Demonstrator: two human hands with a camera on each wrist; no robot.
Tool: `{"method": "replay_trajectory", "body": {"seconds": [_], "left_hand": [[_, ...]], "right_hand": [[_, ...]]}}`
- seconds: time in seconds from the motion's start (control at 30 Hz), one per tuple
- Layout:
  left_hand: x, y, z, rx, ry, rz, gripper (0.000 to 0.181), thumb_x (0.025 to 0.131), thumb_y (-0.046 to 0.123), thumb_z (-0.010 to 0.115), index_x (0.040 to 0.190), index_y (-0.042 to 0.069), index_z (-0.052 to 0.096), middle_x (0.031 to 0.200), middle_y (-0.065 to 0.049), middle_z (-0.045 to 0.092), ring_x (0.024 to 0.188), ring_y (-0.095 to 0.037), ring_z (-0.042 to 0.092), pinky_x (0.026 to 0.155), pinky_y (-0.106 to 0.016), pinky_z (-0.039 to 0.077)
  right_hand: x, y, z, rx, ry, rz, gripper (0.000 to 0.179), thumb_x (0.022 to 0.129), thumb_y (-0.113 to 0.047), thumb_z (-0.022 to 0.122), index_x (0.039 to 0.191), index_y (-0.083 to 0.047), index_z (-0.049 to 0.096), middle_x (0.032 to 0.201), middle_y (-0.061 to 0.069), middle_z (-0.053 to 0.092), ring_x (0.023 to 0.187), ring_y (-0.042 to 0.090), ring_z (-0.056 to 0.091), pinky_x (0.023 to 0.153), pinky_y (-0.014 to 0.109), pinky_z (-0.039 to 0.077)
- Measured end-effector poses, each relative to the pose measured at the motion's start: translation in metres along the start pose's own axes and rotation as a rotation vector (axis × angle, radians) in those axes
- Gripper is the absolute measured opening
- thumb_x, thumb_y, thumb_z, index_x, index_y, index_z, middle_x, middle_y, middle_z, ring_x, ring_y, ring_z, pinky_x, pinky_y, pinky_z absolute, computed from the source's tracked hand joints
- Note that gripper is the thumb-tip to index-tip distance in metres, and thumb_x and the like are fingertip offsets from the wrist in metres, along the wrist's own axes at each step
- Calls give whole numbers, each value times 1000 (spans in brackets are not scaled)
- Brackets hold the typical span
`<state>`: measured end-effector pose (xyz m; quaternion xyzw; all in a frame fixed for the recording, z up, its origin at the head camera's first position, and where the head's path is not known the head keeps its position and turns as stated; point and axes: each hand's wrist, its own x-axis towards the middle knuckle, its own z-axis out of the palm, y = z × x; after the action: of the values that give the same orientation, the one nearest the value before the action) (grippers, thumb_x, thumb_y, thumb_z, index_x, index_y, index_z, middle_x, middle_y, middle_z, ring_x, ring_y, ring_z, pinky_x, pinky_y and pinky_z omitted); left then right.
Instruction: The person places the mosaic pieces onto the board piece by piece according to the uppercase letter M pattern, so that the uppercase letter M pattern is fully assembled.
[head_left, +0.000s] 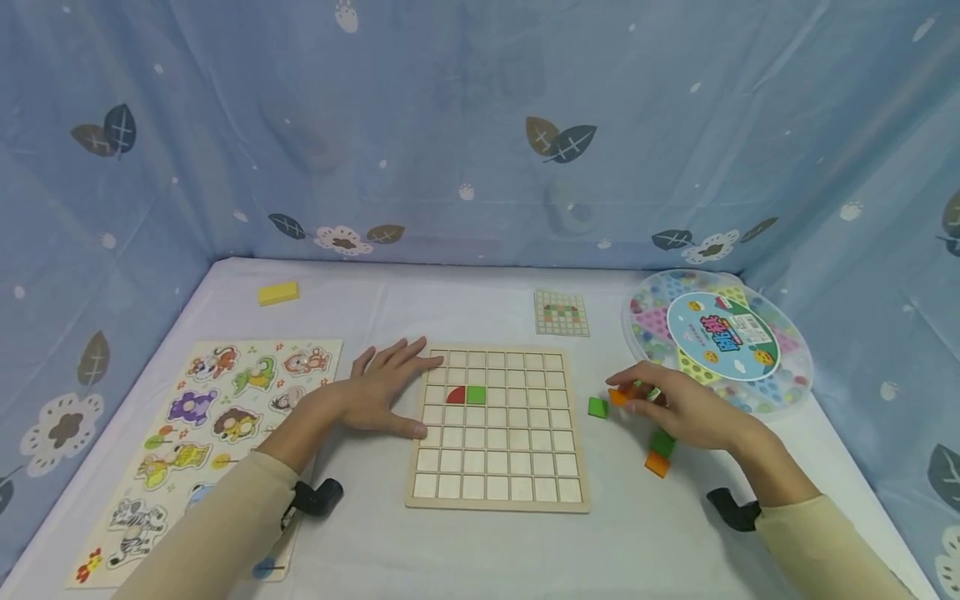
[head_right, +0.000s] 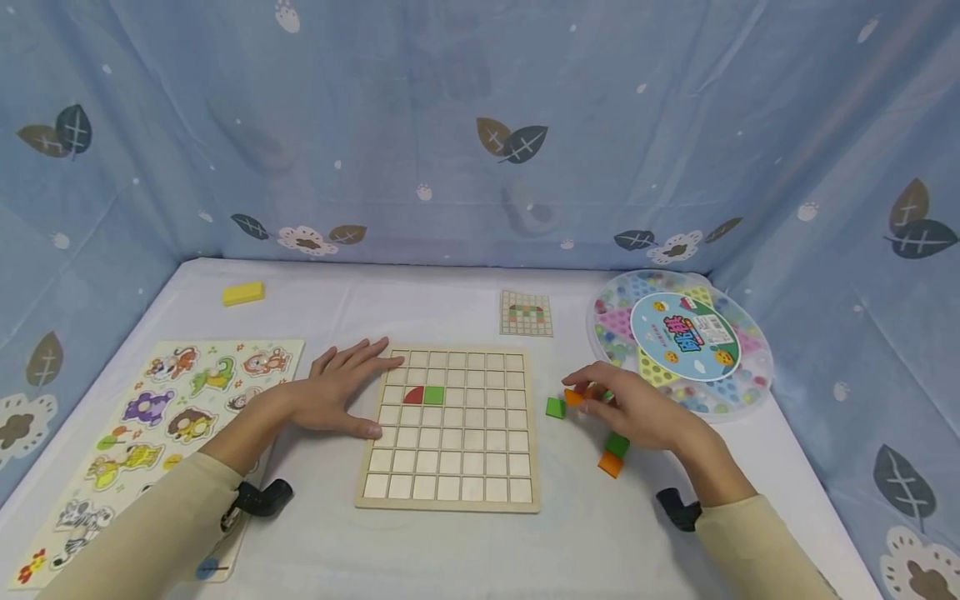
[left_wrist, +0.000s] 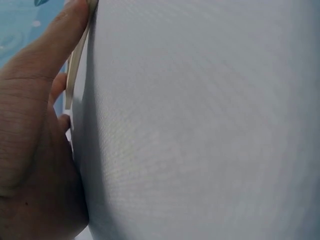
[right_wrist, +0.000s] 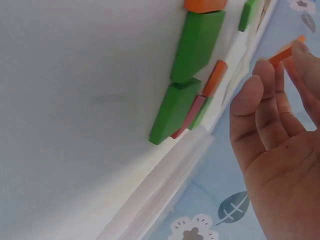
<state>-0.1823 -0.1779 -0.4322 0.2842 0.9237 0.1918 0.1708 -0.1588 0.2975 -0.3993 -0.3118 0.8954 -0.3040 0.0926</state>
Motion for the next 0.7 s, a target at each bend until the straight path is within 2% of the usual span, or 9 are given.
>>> {"method": "replay_trajectory", "body": {"seconds": [0.13,0.33,0.5,0.7], "left_hand": [[-1,1,0,-3,1,-5,106,80,69,75,164,31,24,174,-5,1,159,-36,-2,120,-70,-3],[-2,2,2,-14,0,-3,106,80,70,75,164,31,24,174,-5,1,159,-36,-2,120,-70,-3],[-2,0,3,-5,-2,-6,106,80,71,74,165,32,22,174,-4,-1,159,-35,-3,120,-70,-3],[-2,-1,1,15,-3,-11,106,80,73,73,165,33,22,174,-4,-1,160,-35,-2,120,-70,-3]], "right_hand": [[2,-3,-7,36,2,8,30,99,-11,69,128,-10,66,118,-6,67,95,10,62,74,29,58],[5,-9,-17,118,-1,7,29,101,-12,66,130,-10,64,115,-1,65,86,20,66,70,30,58],[12,-11,-15,143,5,-47,29,103,-7,63,131,-7,63,120,1,64,87,23,67,72,30,57],[24,-16,-8,181,15,-52,29,103,-9,62,131,-13,64,122,-1,63,94,21,64,63,31,57]]}}
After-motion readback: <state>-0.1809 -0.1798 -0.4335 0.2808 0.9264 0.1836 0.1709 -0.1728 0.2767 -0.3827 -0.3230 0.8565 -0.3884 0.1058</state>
